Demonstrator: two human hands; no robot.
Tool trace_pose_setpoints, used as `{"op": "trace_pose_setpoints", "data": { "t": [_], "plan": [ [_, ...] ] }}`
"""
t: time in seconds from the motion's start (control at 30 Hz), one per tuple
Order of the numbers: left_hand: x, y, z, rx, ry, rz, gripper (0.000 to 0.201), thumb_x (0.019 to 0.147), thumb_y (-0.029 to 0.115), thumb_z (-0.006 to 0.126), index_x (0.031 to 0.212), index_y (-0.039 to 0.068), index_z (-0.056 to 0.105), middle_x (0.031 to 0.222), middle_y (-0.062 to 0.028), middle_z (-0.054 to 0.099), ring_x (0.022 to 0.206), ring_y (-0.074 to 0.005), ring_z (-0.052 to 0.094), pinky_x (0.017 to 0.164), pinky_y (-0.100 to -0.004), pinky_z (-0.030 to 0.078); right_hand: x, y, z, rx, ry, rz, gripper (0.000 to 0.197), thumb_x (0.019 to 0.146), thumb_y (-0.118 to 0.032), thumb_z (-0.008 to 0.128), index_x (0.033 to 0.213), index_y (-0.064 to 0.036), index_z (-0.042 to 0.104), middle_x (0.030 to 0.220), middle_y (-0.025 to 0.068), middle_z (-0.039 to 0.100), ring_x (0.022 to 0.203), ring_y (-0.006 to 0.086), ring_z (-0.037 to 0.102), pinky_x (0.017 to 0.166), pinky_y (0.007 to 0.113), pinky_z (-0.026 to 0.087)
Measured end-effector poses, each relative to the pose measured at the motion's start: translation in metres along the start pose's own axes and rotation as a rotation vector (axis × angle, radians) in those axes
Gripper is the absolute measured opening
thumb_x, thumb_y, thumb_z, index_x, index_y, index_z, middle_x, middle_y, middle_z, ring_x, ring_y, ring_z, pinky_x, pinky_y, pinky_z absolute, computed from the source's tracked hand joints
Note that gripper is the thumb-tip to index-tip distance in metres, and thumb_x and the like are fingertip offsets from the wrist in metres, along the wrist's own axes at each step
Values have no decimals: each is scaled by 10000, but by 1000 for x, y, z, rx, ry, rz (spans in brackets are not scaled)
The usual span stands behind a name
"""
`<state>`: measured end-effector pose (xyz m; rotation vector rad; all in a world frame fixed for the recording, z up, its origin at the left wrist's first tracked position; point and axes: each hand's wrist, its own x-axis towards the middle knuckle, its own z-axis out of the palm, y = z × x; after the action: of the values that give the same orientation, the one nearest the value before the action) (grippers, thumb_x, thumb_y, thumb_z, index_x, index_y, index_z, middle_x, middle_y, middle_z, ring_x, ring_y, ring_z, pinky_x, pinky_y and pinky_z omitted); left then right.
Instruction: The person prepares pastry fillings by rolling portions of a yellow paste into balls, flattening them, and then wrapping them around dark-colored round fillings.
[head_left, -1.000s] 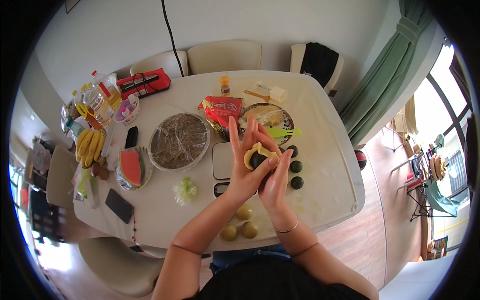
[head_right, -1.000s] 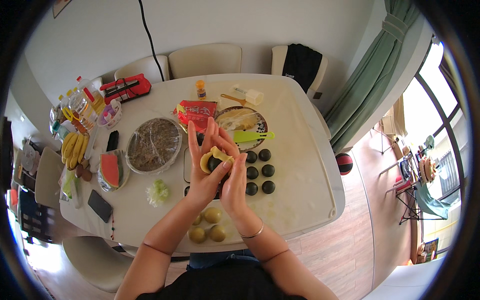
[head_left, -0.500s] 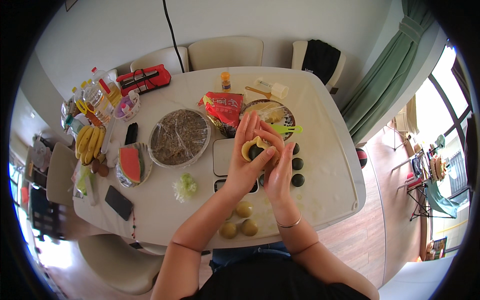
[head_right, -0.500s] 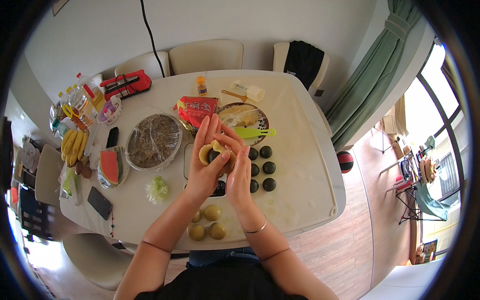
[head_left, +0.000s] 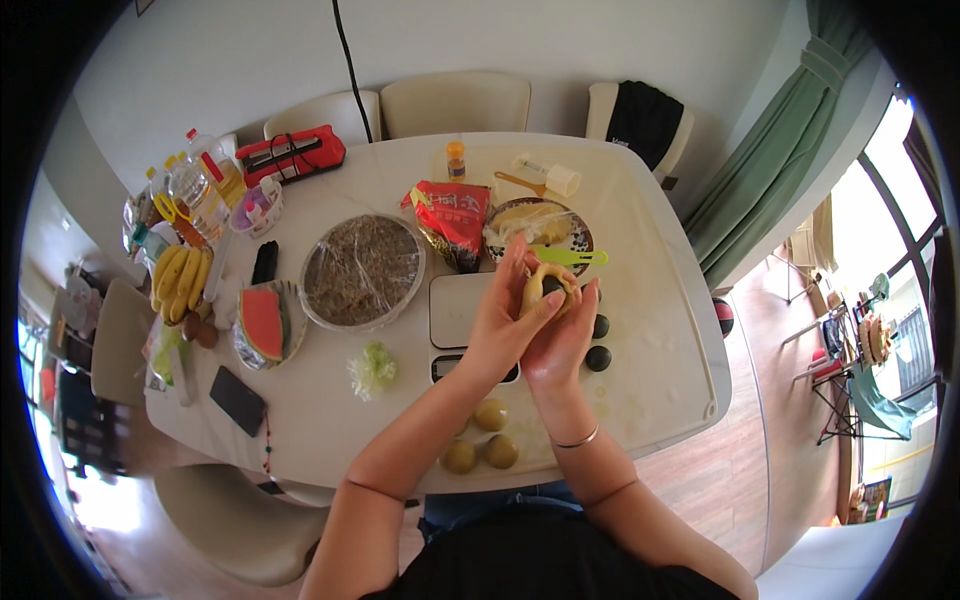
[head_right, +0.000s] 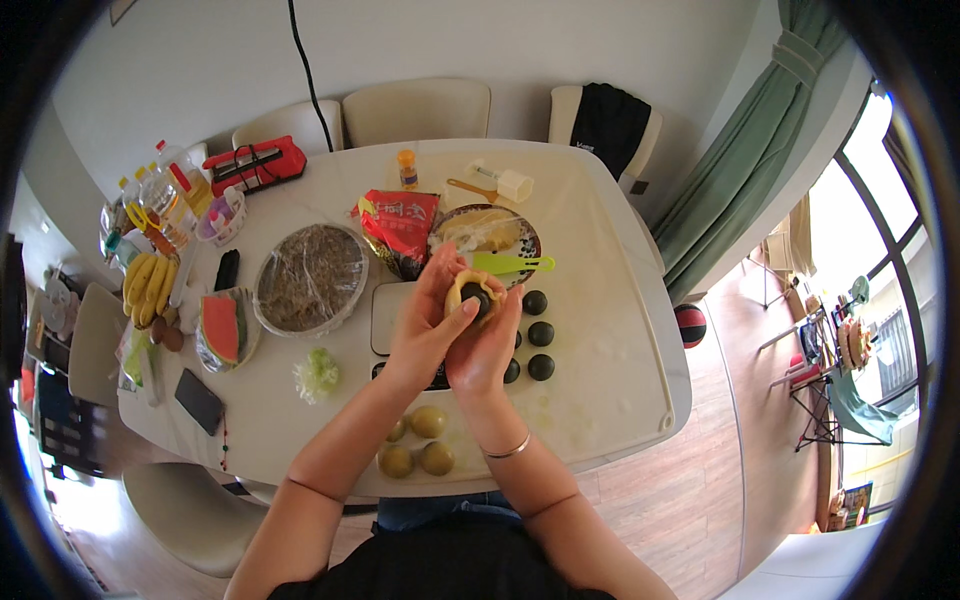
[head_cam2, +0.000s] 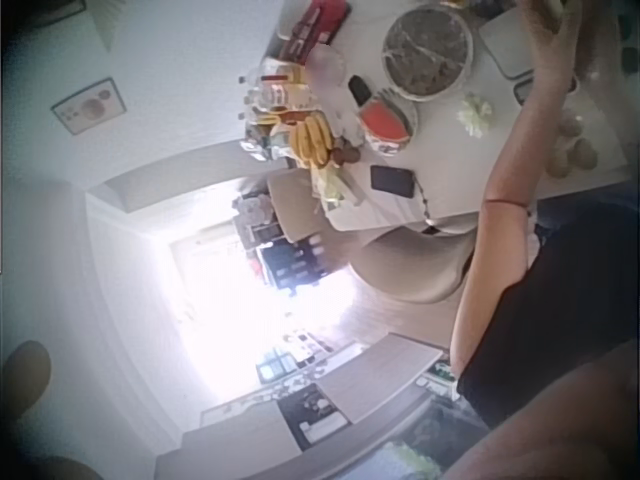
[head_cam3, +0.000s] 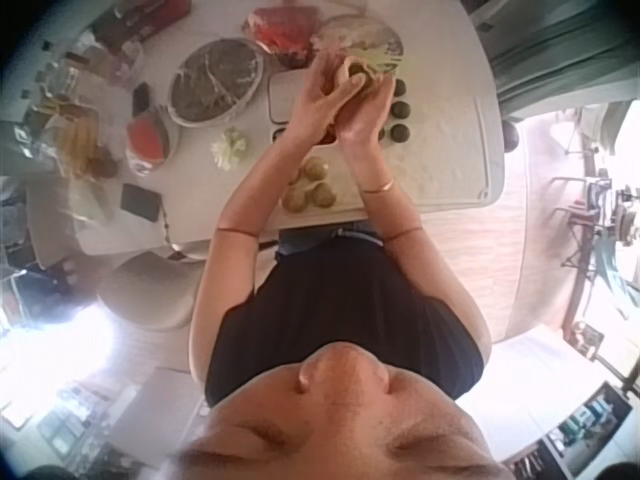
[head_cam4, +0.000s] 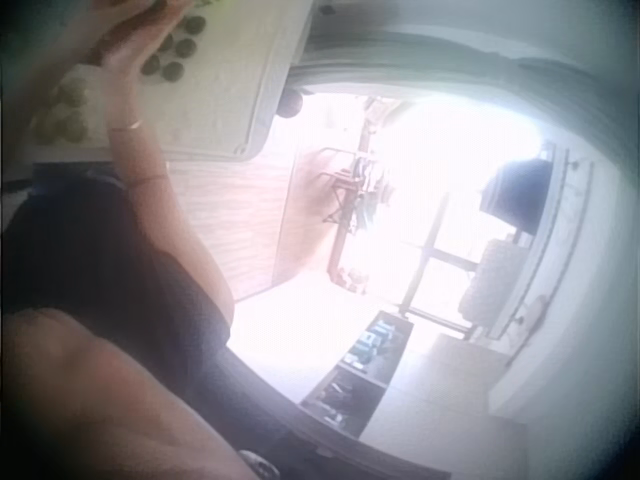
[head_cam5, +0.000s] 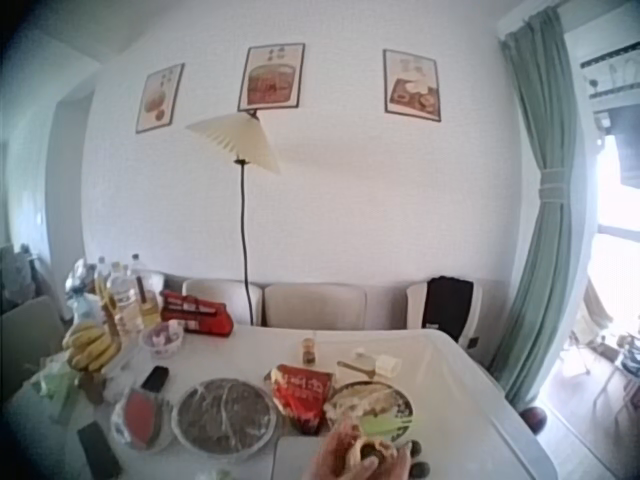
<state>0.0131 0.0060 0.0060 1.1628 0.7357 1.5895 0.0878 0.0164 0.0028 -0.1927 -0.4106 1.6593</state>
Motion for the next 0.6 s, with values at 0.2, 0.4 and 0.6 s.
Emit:
{"op": "trace_pose_setpoints", "data": {
  "t": [0.2,0.4,0.6],
  "plan": [
    [-1,-12,-1,-18,112,-27,558,1013,153,501,1481,-8,244,1430,-94,405,1307,-148,385,1084,-293,328,2,12,-6,-491,-98,-166,613,1053,-480,196,1296,1,488,1325,131,521,1268,231,463,1095,348,327],
    [0,-5,-1,-30,59,-71,464,1023,185,497,1427,11,350,1305,-57,516,1163,-111,490,985,-261,407,4,9,-10,-904,-176,-394,597,1061,-429,154,1253,7,513,1372,188,488,1400,338,308,1152,418,213],
    [-2,-14,-2,-218,123,-110,481,1019,178,507,1434,11,330,1296,-56,519,1151,-103,507,958,-260,441,7,7,-14,-814,-225,-300,642,1045,-496,159,1266,-10,515,1426,183,432,1422,342,265,1155,439,187]
  ]
}}
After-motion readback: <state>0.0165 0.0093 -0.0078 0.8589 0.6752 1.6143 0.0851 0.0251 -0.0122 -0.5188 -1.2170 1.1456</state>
